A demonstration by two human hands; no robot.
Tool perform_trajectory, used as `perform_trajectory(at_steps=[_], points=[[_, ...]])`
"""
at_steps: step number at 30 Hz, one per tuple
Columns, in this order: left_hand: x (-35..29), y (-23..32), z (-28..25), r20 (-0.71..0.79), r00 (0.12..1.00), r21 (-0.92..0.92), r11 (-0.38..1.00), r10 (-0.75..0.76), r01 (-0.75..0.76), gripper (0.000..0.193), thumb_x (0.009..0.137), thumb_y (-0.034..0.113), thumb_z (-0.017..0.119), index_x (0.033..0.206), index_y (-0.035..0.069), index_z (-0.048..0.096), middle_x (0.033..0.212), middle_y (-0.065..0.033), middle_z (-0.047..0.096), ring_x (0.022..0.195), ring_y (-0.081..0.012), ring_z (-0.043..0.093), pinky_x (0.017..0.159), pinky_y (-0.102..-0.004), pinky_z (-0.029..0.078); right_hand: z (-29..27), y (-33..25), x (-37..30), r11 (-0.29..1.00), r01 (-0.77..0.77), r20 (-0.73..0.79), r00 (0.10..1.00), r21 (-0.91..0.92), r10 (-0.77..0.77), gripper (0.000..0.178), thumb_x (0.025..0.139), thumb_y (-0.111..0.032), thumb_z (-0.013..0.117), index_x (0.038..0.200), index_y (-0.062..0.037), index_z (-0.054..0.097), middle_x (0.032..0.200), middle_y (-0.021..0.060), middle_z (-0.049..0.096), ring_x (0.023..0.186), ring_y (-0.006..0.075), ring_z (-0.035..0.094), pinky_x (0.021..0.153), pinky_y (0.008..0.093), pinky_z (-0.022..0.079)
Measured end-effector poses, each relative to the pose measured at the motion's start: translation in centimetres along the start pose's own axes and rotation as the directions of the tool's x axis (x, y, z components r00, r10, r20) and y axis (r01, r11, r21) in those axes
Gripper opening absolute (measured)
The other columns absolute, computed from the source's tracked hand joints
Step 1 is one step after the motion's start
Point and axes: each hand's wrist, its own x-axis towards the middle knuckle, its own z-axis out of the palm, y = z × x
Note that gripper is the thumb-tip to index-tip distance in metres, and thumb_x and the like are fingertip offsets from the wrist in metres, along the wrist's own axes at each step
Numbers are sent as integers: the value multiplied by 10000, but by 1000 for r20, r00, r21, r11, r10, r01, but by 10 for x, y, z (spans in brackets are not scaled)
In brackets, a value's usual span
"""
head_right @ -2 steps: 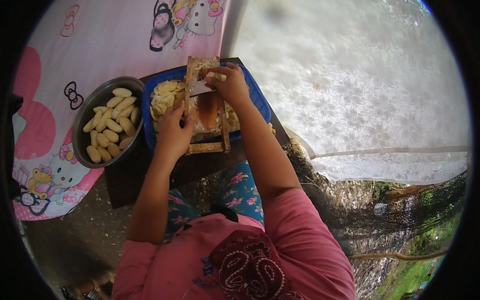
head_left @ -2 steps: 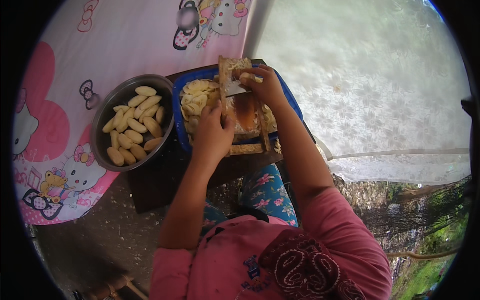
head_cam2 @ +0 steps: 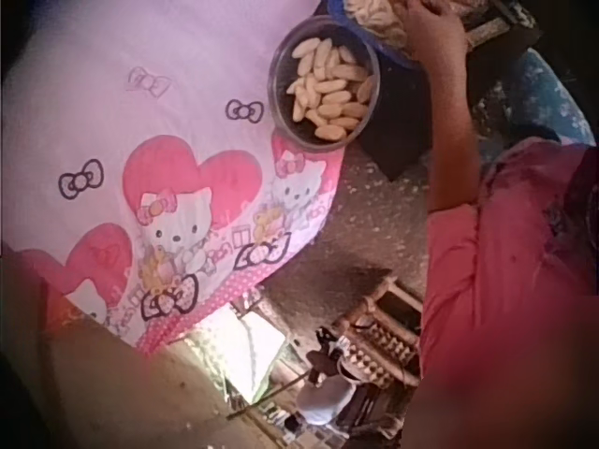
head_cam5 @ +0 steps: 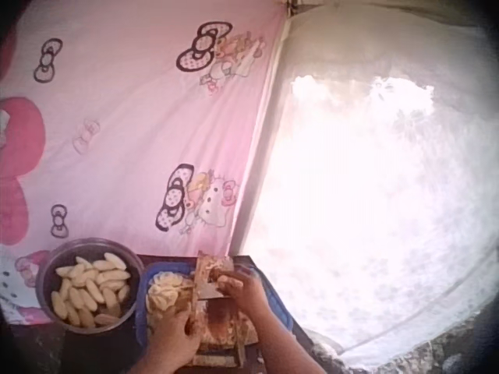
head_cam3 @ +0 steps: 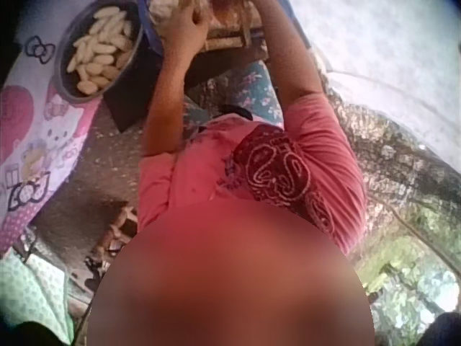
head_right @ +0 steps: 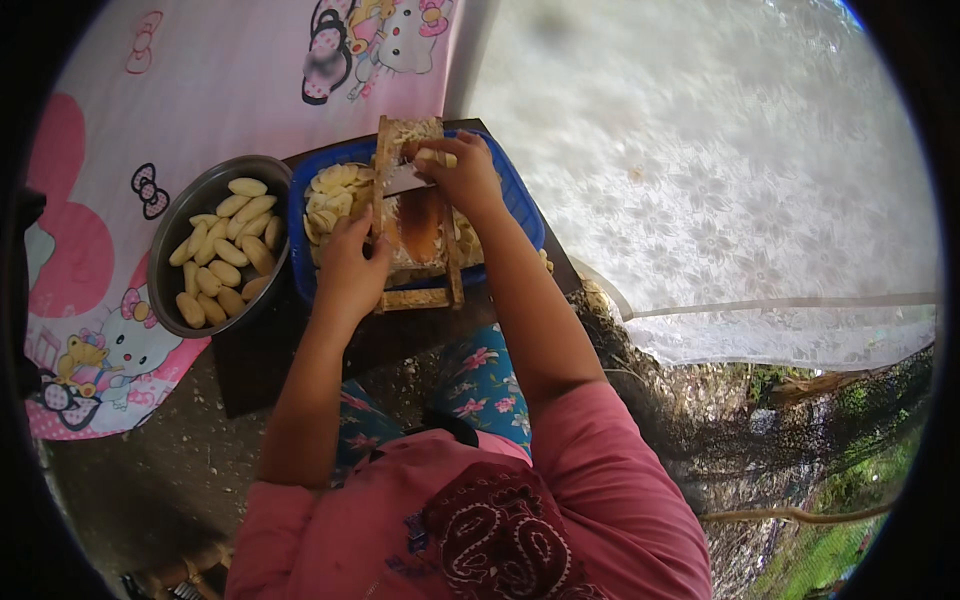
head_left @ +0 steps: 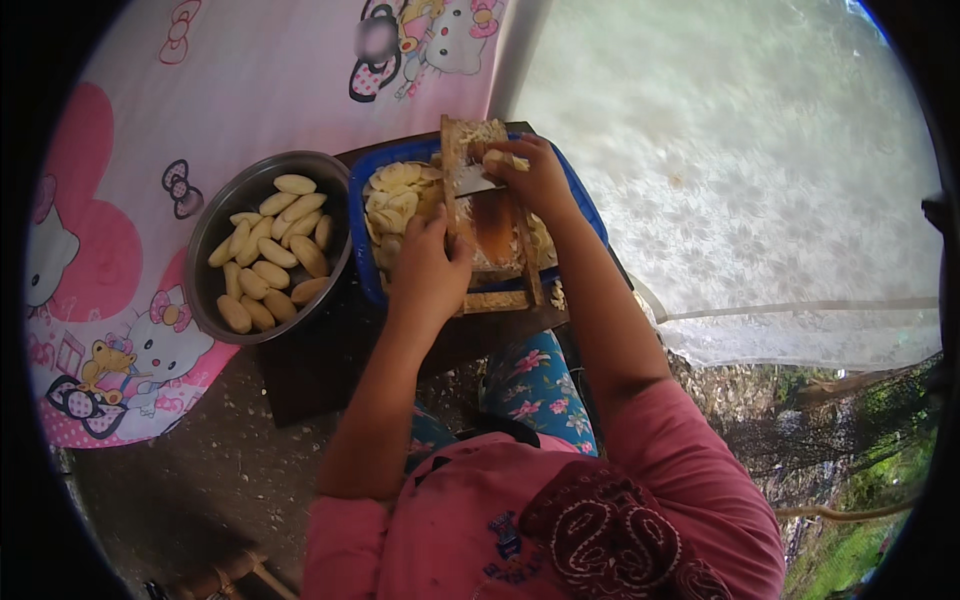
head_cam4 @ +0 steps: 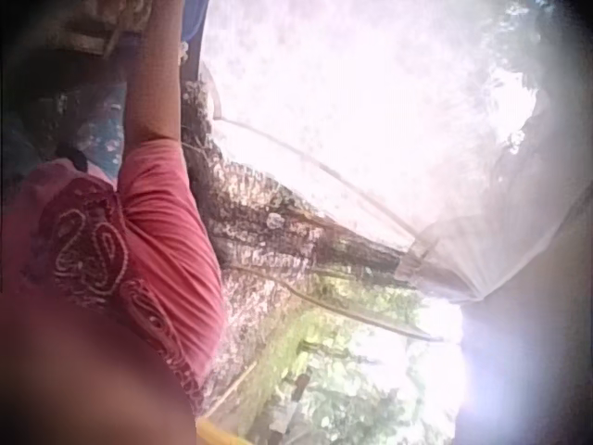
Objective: The person sits and repeatedly slices peeled, oblong vegetables using a wooden manual slicer. Slices fall into a blue basket while whole vegetables are taken from a metal bowl. The person handles each vegetable one at a time and continues the slicing cycle.
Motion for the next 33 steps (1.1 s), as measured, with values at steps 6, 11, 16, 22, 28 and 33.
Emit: perform_trajectory(at_steps=[6, 11, 16, 22, 28, 33], points=[[-1, -6, 5, -8, 1000, -1, 1000, -5, 5, 484, 902, 161, 551, 1329, -61, 504, 1154, -222, 535, 1058, -388, 581, 891, -444, 486, -18, -13, -73, 995, 71, 27, 997, -73, -69, 383, 793, -332, 794, 1130, -161, 733, 1379, 228, 494, 1306, 363, 470, 1054, 430, 405], [1, -8, 9, -27, 999, -4, 1000, 30, -30, 478, 905, 161, 546, 1328, -58, 508, 1154, -217, 540, 1043, -386, 587, 883, -436, 493, -8, -3, -20, 997, 56, -24, 998, -58, -57, 369, 794, -337, 787, 1120, -171, 738, 1366, 235, 500, 1292, 374, 478, 1048, 432, 413], [0, -3, 3, -16, 1000, 15, 1000, 7, -7, 484, 895, 158, 552, 1326, -58, 511, 1157, -212, 544, 1016, -377, 603, 873, -432, 498, -6, -9, -15, 999, -21, -20, 1000, -45, 20, 370, 780, -314, 791, 1124, -188, 734, 1335, 259, 511, 1280, 405, 480, 1047, 442, 415], [3, -11, 8, -49, 998, 11, 999, 47, -47, 484, 898, 156, 544, 1327, -66, 503, 1166, -211, 533, 1017, -374, 599, 872, -426, 497, -17, -9, -70, 997, 29, 28, 999, -70, -27, 365, 793, -326, 794, 1126, -188, 739, 1396, 212, 477, 1310, 347, 470, 1050, 436, 412], [0, -2, 1, -27, 999, -4, 1000, 24, -24, 474, 900, 154, 557, 1321, -61, 517, 1127, -207, 555, 1028, -370, 595, 868, -416, 490, -3, -6, 3, 1000, 15, -17, 1000, 27, -14, 363, 807, -313, 779, 1106, -111, 738, 1262, 228, 584, 1309, 356, 471, 1027, 418, 422], [0, -3, 3, -78, 997, -9, 1000, 28, -29, 448, 887, 134, 594, 1295, -46, 551, 1109, -207, 576, 1028, -363, 596, 876, -403, 480, -13, -12, -49, 999, 33, -26, 999, -21, -33, 345, 796, -347, 775, 1095, -177, 751, 1329, 251, 525, 1287, 383, 475, 1046, 461, 407]])
